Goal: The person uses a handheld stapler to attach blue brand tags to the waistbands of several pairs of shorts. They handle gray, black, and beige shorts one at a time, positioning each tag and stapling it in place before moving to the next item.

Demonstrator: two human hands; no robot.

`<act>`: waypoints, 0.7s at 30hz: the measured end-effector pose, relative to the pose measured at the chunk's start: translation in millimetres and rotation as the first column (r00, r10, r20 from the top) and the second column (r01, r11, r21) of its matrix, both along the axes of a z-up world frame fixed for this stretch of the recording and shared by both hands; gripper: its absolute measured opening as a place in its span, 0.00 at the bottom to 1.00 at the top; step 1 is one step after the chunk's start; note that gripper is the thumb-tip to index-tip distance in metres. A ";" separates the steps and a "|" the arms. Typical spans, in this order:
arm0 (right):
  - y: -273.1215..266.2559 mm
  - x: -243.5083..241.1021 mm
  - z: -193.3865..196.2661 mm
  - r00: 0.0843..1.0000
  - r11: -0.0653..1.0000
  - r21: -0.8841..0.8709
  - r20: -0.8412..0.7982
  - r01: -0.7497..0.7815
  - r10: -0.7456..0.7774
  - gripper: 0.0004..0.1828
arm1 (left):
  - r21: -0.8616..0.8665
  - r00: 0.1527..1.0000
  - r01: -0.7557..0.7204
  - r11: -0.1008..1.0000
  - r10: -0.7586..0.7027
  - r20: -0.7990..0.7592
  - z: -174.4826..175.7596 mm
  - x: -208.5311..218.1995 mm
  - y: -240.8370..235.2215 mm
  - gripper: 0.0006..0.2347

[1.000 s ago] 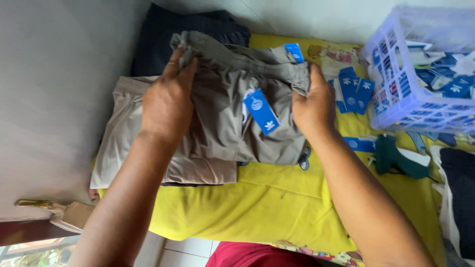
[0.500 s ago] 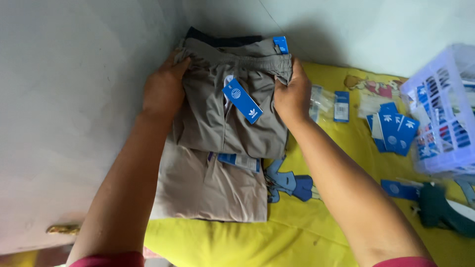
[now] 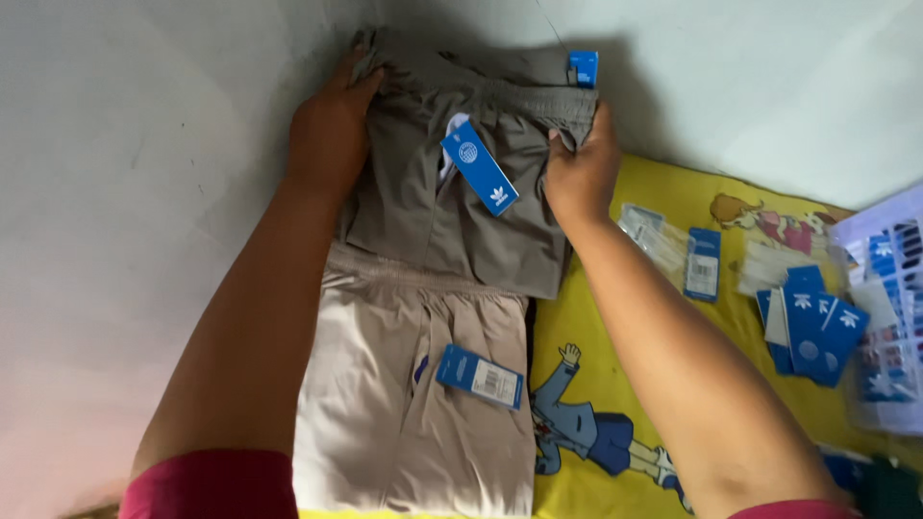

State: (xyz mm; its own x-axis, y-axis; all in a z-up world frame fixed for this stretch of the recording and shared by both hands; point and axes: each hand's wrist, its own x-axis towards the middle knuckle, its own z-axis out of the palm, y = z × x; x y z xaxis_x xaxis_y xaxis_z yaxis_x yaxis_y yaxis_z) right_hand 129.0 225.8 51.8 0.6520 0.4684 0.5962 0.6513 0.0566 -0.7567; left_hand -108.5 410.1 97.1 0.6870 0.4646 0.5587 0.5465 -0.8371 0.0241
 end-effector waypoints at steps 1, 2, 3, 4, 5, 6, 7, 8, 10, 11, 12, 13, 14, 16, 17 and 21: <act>9.6 8.5 -10.7 1.000 1.000 0.000 0.001 -0.001 0.001 0.16 | 0.000 1.000 -0.001 1.000 0.001 0.001 -5.6 4.6 7.2 0.31; 17.4 16.6 -20.9 0.996 0.991 -0.108 0.040 0.079 -0.075 0.30 | -0.084 1.000 -0.009 0.996 0.008 -0.011 -10.0 9.4 13.2 0.28; 24.7 24.9 -31.1 0.985 0.964 -0.212 0.087 0.162 -0.146 0.44 | -0.167 1.000 -0.017 0.986 0.013 -0.023 -14.3 14.2 18.6 0.25; 16.7 14.5 -17.6 0.985 0.964 -0.212 0.087 0.162 -0.147 0.44 | -0.167 1.000 -0.016 0.986 0.013 -0.023 -6.8 15.4 11.7 0.25; 8.6 4.0 -4.6 0.973 0.942 -0.275 0.176 0.192 -0.147 0.47 | -0.229 0.997 -0.076 0.970 0.067 -0.049 0.4 16.5 4.7 0.27; -0.3 -7.2 7.4 0.955 0.915 -0.336 0.262 0.225 -0.139 0.50 | -0.290 0.990 -0.138 0.947 0.120 -0.080 6.4 16.9 -3.3 0.29; -0.1 -9.1 10.1 0.956 0.914 -0.339 0.261 0.224 -0.138 0.50 | -0.293 0.989 -0.139 0.946 0.120 -0.082 -1.0 18.8 1.3 0.29; -0.7 -11.1 12.8 0.916 0.907 -0.353 0.394 0.228 -0.077 0.44 | -0.095 0.997 -0.017 0.995 0.023 0.067 -7.9 21.0 5.4 0.24; 4.3 -12.4 13.3 0.858 0.897 -0.374 0.514 0.236 -0.012 0.39 | 0.117 0.976 0.088 0.989 -0.109 0.187 -13.8 28.4 4.0 0.19; 10.0 -12.2 11.4 0.849 0.923 -0.370 0.516 0.103 0.112 0.31 | -0.068 0.934 0.300 0.952 -0.278 0.225 -12.5 33.0 -1.4 0.15; 17.3 -14.1 10.5 0.822 0.930 -0.365 0.518 -0.039 0.238 0.25 | -0.234 0.861 0.488 0.841 -0.418 0.291 -9.6 34.2 -6.7 0.18; 18.4 -14.2 5.4 0.823 0.929 -0.368 0.514 -0.042 0.241 0.25 | -0.240 0.863 0.485 0.841 -0.415 0.289 -22.4 38.9 -9.6 0.18; 22.6 -13.7 2.8 0.850 0.833 -0.545 0.391 -0.095 0.352 0.28 | -0.238 0.927 0.372 0.897 -0.371 0.051 -32.6 43.5 -9.9 0.17; 25.2 -13.2 -3.2 0.863 0.705 -0.692 0.249 -0.159 0.439 0.31 | -0.205 0.936 0.255 0.945 -0.294 -0.191 -49.2 42.0 -13.9 0.17; 23.6 -12.7 -7.3 0.852 0.723 -0.672 0.274 -0.161 0.445 0.30 | -0.277 0.950 0.233 0.932 -0.279 -0.139 -56.3 36.4 -17.5 0.16; 16.4 -8.3 -2.5 0.875 0.819 -0.511 0.232 -0.261 0.424 0.27 | -0.235 0.953 0.267 0.935 -0.293 -0.082 -68.7 37.3 -10.9 0.17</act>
